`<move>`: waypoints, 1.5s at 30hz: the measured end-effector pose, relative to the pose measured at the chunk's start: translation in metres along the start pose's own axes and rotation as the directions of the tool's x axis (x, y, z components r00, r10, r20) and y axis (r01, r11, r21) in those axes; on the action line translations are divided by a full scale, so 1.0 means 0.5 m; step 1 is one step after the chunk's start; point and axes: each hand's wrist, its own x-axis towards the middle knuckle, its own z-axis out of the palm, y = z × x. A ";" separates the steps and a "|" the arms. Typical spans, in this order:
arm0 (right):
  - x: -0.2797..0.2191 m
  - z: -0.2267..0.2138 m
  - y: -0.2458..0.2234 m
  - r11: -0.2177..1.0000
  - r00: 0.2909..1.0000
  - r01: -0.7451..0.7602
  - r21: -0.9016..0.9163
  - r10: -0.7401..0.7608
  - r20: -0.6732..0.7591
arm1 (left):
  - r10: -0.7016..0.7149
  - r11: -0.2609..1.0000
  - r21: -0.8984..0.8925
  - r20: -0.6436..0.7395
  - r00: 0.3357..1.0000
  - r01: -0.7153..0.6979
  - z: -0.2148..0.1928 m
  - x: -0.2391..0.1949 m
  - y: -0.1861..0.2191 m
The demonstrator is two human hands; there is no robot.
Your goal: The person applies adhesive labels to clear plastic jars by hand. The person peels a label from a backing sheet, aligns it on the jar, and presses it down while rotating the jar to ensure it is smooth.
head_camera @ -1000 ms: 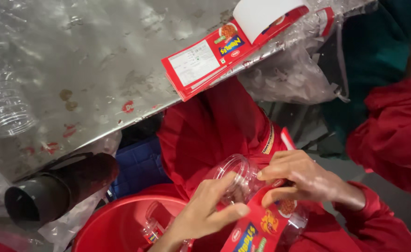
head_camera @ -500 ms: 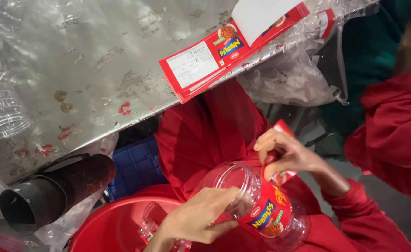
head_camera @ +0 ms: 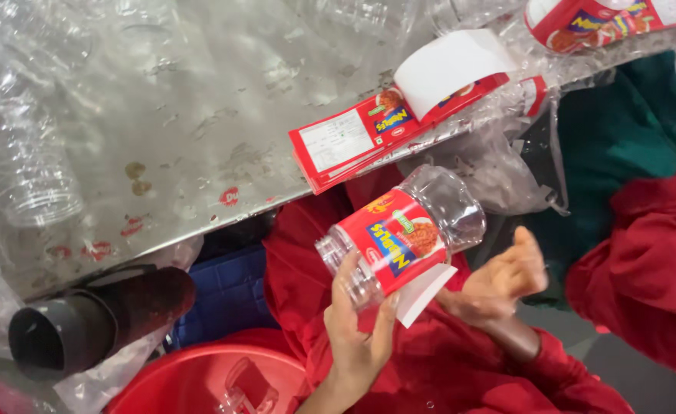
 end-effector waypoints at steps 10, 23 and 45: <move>0.051 -0.063 -0.021 0.975 0.858 -0.160 0.153 0.061 0.511 | -0.100 0.993 -0.036 0.207 0.973 0.110 -0.027 -0.025 -0.004; 0.090 -0.102 0.290 0.799 0.785 -0.591 0.109 0.540 0.302 | 0.565 0.344 0.739 0.330 0.756 -0.580 -0.020 0.256 -0.028; -0.105 -0.013 0.626 0.854 0.858 -0.479 -0.201 0.504 0.100 | 0.461 0.607 0.619 0.236 0.855 -0.498 0.039 0.464 -0.118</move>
